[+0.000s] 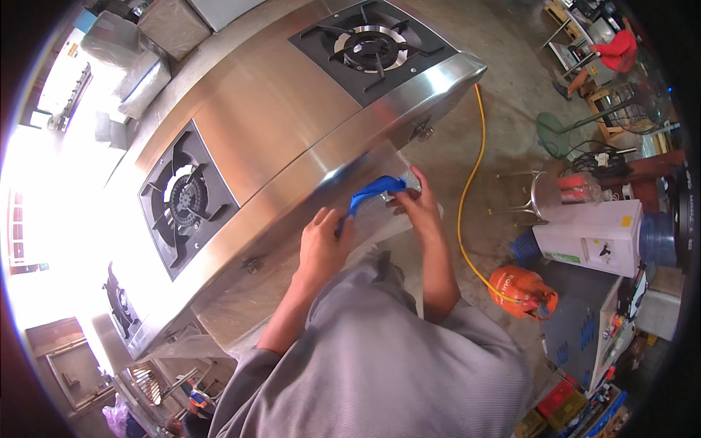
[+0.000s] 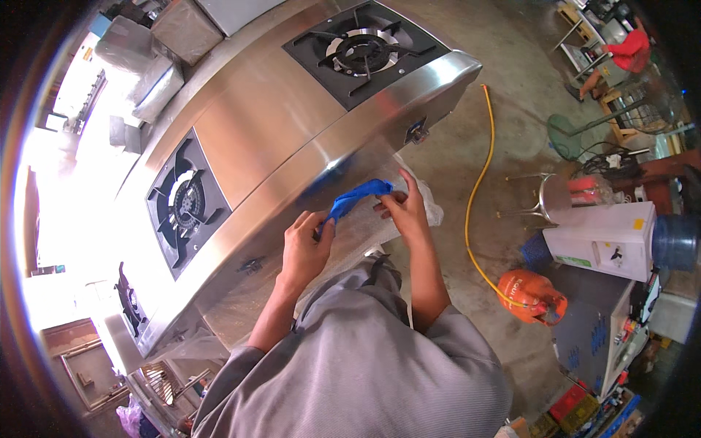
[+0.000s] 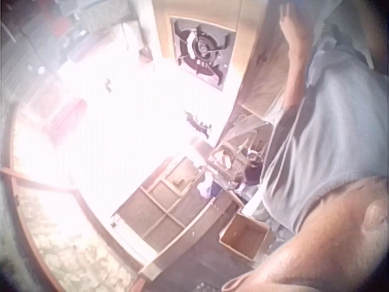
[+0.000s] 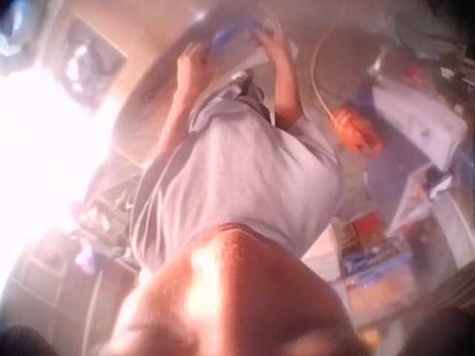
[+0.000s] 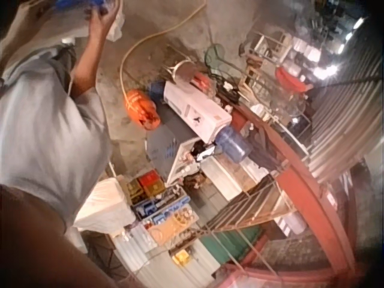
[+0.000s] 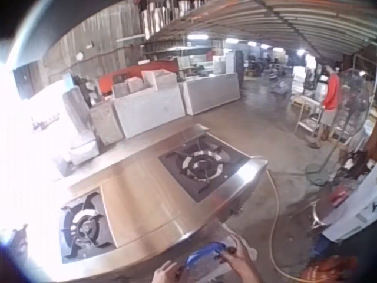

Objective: The person cleans a stainless steel gas cooktop using a spray can and a blue cloth. They repeatedly spray cleaner onto the surface and wipe it down, moving around the unit to cover different areas.

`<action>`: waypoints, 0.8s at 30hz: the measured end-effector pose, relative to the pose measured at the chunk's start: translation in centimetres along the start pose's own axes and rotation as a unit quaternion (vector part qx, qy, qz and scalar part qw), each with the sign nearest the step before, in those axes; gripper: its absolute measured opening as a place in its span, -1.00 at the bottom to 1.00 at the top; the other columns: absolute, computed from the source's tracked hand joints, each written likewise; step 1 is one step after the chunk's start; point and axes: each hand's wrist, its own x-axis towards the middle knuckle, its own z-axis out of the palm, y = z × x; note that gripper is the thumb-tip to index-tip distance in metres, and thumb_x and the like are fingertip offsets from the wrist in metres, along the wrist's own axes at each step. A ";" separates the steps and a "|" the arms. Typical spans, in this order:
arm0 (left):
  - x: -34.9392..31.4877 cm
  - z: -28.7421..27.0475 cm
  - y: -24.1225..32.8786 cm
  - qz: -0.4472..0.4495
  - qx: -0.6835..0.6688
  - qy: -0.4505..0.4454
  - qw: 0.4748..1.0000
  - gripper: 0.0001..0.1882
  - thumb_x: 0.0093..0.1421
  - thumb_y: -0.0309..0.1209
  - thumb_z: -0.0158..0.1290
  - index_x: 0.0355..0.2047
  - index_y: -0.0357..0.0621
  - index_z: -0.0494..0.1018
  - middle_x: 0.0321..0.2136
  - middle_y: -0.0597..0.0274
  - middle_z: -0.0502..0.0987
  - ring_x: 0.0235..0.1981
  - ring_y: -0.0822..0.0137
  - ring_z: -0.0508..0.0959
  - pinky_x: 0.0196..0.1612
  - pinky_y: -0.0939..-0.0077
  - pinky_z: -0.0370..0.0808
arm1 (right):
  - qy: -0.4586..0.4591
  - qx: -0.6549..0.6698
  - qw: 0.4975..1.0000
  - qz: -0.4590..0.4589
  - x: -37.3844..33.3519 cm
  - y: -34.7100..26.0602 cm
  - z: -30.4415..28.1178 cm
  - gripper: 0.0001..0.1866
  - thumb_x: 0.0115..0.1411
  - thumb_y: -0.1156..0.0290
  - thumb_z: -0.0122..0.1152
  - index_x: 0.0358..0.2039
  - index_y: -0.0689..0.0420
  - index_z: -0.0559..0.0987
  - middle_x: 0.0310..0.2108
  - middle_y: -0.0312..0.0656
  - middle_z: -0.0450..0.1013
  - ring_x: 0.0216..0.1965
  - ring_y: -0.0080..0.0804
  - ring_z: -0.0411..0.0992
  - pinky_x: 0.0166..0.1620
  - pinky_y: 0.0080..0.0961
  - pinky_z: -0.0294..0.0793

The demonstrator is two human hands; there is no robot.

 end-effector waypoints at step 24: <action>-3.4 -1.8 -0.7 0.138 0.048 -0.025 0.989 -0.57 0.26 -0.43 0.23 0.14 -0.24 0.55 -0.42 0.10 0.53 -0.44 0.19 0.56 -0.27 0.33 0.56 | 0.107 -0.110 0.976 -0.155 5.0 7.8 17.5 -0.41 0.54 0.03 -0.06 0.21 0.35 0.44 0.24 0.21 0.41 0.28 0.11 0.36 0.36 -0.11 0.27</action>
